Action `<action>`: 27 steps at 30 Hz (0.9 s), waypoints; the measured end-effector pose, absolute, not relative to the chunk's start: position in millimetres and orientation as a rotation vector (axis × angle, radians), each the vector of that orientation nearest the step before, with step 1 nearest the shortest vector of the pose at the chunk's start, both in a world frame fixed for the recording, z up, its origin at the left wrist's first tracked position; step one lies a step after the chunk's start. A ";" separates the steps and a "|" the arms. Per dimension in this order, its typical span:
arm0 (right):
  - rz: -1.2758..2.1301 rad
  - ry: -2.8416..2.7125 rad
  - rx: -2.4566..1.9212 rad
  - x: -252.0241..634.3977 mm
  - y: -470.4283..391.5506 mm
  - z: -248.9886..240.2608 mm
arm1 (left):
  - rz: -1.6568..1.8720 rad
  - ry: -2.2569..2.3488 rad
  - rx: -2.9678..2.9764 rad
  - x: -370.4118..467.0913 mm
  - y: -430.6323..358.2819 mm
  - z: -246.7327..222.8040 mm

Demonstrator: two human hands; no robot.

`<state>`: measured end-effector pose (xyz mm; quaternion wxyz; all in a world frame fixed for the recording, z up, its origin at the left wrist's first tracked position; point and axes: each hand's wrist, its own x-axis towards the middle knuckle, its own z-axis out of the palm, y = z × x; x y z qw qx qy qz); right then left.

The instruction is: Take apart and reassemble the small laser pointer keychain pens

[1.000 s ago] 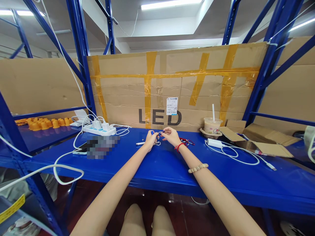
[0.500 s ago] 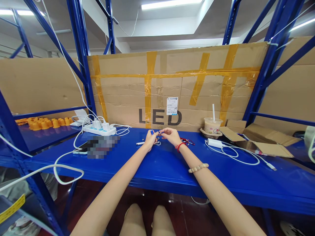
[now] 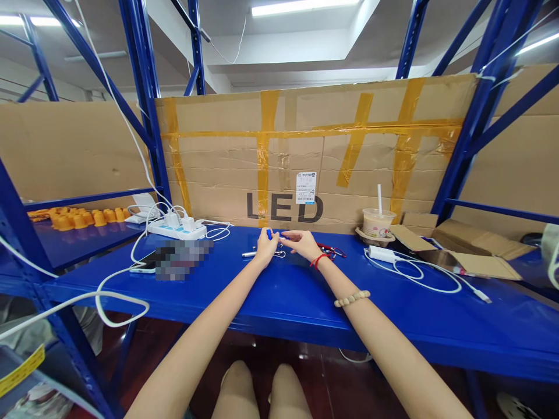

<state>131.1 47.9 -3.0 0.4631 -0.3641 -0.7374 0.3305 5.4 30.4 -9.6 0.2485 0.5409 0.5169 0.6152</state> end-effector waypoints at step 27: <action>-0.050 -2.290 -0.932 134.2 39.5 4.6 | 1.598 1.608 1.937 0.3 27.6 -11.2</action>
